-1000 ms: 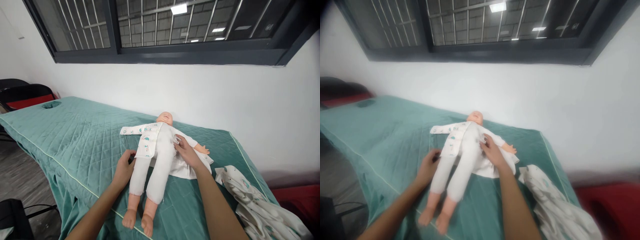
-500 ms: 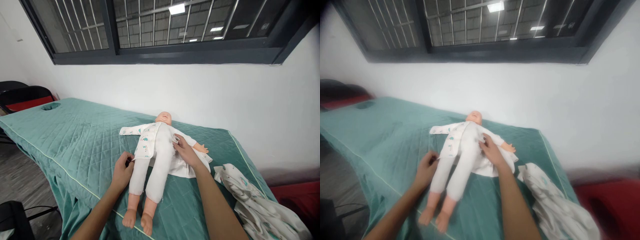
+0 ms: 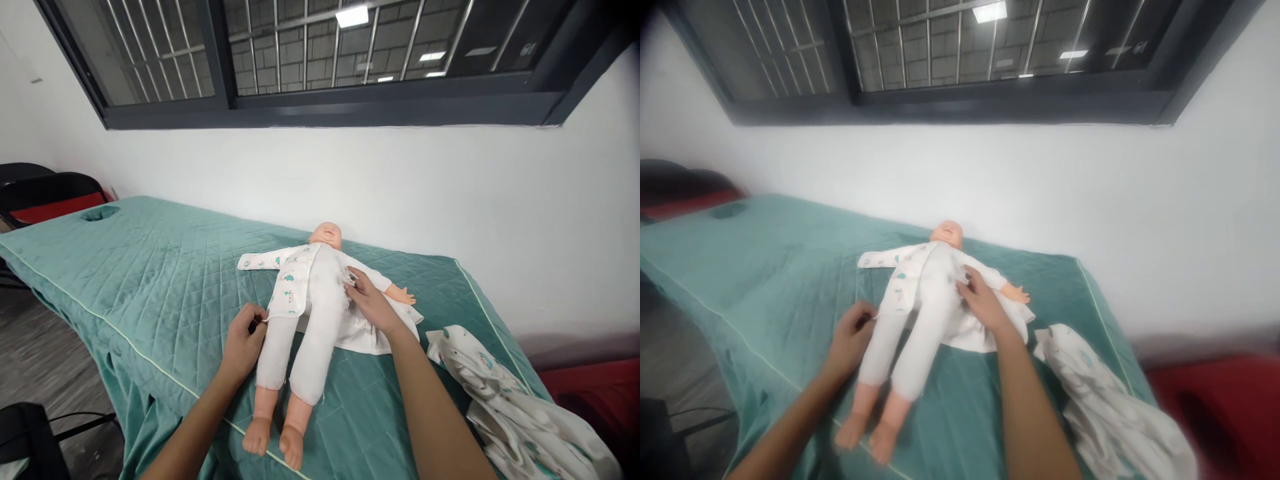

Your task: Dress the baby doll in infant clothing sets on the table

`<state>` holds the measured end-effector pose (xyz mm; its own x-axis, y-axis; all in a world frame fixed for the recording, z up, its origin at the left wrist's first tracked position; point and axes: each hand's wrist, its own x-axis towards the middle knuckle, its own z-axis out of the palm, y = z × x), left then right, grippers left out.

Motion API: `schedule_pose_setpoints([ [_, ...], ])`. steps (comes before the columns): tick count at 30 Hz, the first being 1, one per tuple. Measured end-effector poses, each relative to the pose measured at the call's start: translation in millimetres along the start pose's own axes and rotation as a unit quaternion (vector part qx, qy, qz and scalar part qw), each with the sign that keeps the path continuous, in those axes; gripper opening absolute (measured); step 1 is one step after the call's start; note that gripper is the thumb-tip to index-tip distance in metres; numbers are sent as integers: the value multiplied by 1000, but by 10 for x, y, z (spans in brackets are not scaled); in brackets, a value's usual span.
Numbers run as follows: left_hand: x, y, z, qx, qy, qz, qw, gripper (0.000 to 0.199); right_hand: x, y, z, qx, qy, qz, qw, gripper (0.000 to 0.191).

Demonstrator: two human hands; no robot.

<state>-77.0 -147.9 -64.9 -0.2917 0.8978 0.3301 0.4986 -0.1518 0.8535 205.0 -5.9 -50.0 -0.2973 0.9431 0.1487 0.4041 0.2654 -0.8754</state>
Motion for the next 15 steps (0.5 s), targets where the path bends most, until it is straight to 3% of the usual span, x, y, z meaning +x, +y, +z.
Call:
schedule_pose_setpoints([
  [15, -17, -9, 7, -11, 2, -10, 1000, 5, -12, -21, -3, -11, 4, 3, 1000, 62],
])
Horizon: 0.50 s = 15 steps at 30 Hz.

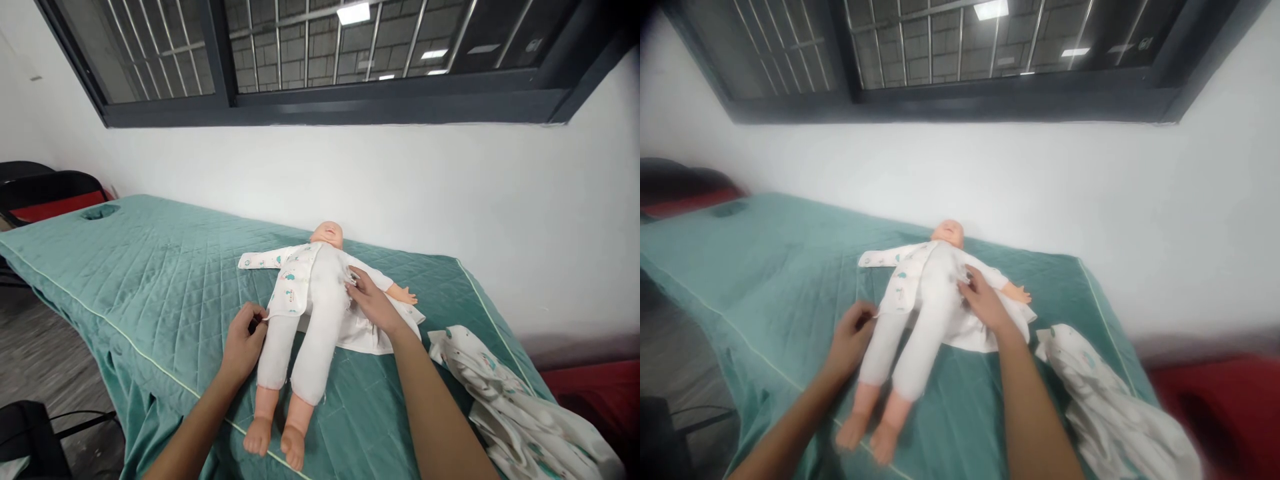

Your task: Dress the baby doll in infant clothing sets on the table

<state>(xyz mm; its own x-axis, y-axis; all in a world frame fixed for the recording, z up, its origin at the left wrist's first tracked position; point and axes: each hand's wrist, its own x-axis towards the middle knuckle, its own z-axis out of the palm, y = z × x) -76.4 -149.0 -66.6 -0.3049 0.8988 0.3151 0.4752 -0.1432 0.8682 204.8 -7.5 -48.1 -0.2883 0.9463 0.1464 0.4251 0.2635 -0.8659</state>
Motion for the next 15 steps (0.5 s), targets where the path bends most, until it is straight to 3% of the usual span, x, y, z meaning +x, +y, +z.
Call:
schedule_pose_setpoints([
  [4, -6, 13, -3, -8, 1, -12, 1000, 5, 6, 8, 9, 19, 25, -5, 999, 59],
  [11, -18, 39, -25, -35, 21, -20, 999, 6, 65, 35, -54, 79, 186, 26, 979, 35],
  [15, -20, 56, -31, -38, 21, -32, 999, 10, 54, -33, -84, 134, 237, 44, 961, 30],
])
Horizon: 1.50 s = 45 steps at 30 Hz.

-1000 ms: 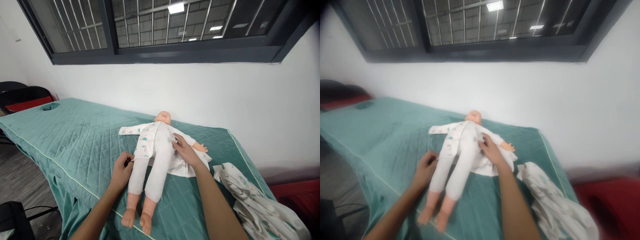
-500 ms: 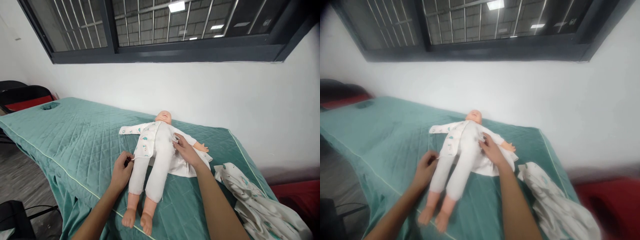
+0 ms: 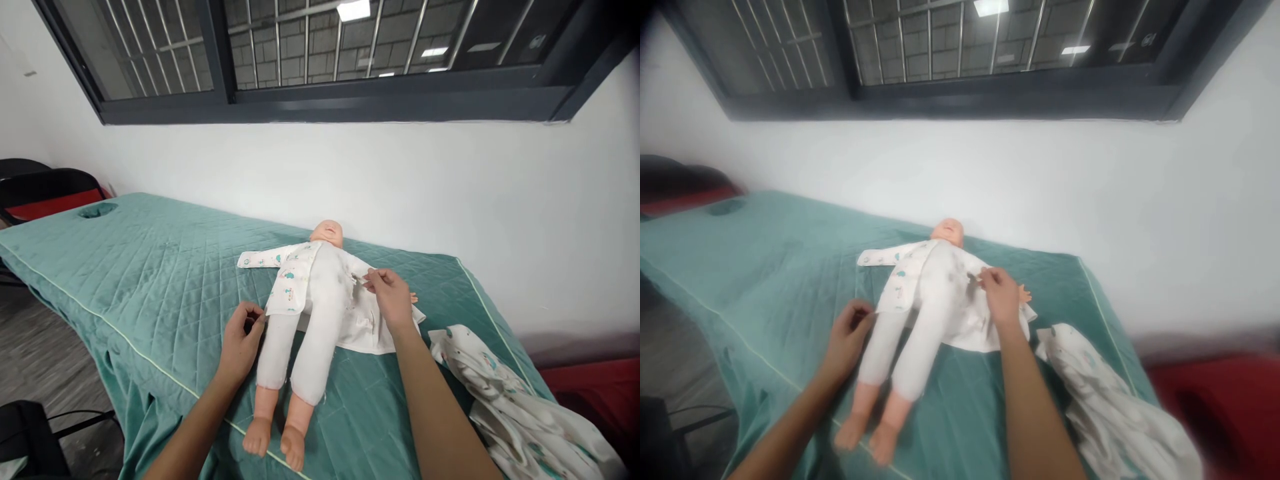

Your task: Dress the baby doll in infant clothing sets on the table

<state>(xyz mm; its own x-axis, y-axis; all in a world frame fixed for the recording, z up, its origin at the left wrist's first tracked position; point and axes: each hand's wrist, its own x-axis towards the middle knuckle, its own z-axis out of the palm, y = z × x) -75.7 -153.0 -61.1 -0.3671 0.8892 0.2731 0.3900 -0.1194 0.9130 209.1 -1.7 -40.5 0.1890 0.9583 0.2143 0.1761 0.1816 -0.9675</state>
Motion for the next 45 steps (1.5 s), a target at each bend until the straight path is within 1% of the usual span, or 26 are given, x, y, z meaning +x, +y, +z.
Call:
schedule_pose_setpoints([
  [3, 1, 6, -1, -4, 0, -4, 1000, 12, -31, -78, 6, 118, -8, 26, 993, 29],
  [5, 4, 5, 2, -5, 0, -3, 1000, 14, -47, -134, -4, 227, -23, 50, 972, 27],
  [7, 7, 4, 9, -3, 3, 0, 1000, 15, -55, -189, -35, 335, -46, 82, 937, 26],
  [10, 9, 12, 17, 2, 10, -1, 1000, 16, -63, -261, -104, 464, -105, 130, 870, 25],
  [13, 14, 37, 5, 6, 27, -6, 1000, 16, -84, -318, -155, 551, -156, 152, 806, 28],
  [15, 35, 83, -7, 16, 51, 9, 999, 16, -103, -347, -168, 586, -176, 162, 774, 30],
  [17, 89, 179, 3, 32, 76, 49, 995, 15, -119, -370, -172, 608, -193, 170, 752, 31],
  [19, 186, 344, 63, 47, 87, 110, 989, 14, -131, -387, -175, 623, -205, 173, 735, 33],
  [21, 329, 566, 199, 57, 70, 178, 980, 12, -142, -405, -188, 635, -213, 173, 723, 34],
  [23, 509, 813, 418, 68, 31, 243, 967, 11, -152, -428, -213, 640, -219, 167, 718, 35],
  [25, 704, 1042, 714, 110, -34, 298, 948, 12, -159, -455, -254, 636, -220, 159, 723, 36],
  [27, 881, 1224, 1065, 185, -131, 333, 915, 13, -157, -479, -305, 621, -214, 148, 740, 36],
  [28, 953, 1291, 1254, 226, -185, 345, 892, 14, -150, -485, -330, 607, -208, 141, 754, 35],
  [29, 1009, 1342, 1446, 275, -243, 357, 859, 17, -140, -486, -355, 587, -201, 134, 773, 35],
  [30, 1048, 1376, 1638, 325, -296, 368, 819, 20, -127, -480, -377, 559, -188, 126, 798, 36],
  [31, 1070, 1394, 1824, 373, -340, 374, 778, 23, -110, -467, -398, 520, -165, 120, 829, 37],
  [32, 1075, 1400, 1999, 411, -377, 378, 739, 26, -91, -450, -418, 470, -129, 113, 866, 39],
  [33, 1067, 1395, 2159, 425, -401, 383, 716, 28, -71, -428, -440, 410, -77, 106, 902, 40],
  [34, 1049, 1382, 2300, 433, -418, 387, 699, 28, -50, -405, -465, 348, -17, 99, 932, 42],
  [35, 1025, 1366, 2420, 433, -432, 393, 687, 29, -30, -382, -496, 291, 43, 90, 952, 43],
  [36, 1002, 1350, 2516, 430, -441, 400, 679, 30, -11, -359, -534, 245, 90, 81, 962, 44],
  [37, 983, 1336, 2589, 428, -449, 406, 671, 30, 7, -337, -579, 211, 120, 71, 968, 45],
  [38, 971, 1326, 2641, 425, -453, 413, 666, 30, 25, -315, -631, 185, 134, 60, 972, 45],
  [41, 996, 1324, 2694, 416, -449, 426, 666, 29, 78, -231, -812, 85, 145, 44, 985, 43],
  [43, 1060, 1344, 2672, 416, -444, 426, 670, 28, 116, -148, -931, -13, 148, 59, 987, 39],
  [45, 1145, 1376, 2626, 422, -443, 416, 672, 28, 154, -49, -1022, -96, 147, 82, 981, 35],
])
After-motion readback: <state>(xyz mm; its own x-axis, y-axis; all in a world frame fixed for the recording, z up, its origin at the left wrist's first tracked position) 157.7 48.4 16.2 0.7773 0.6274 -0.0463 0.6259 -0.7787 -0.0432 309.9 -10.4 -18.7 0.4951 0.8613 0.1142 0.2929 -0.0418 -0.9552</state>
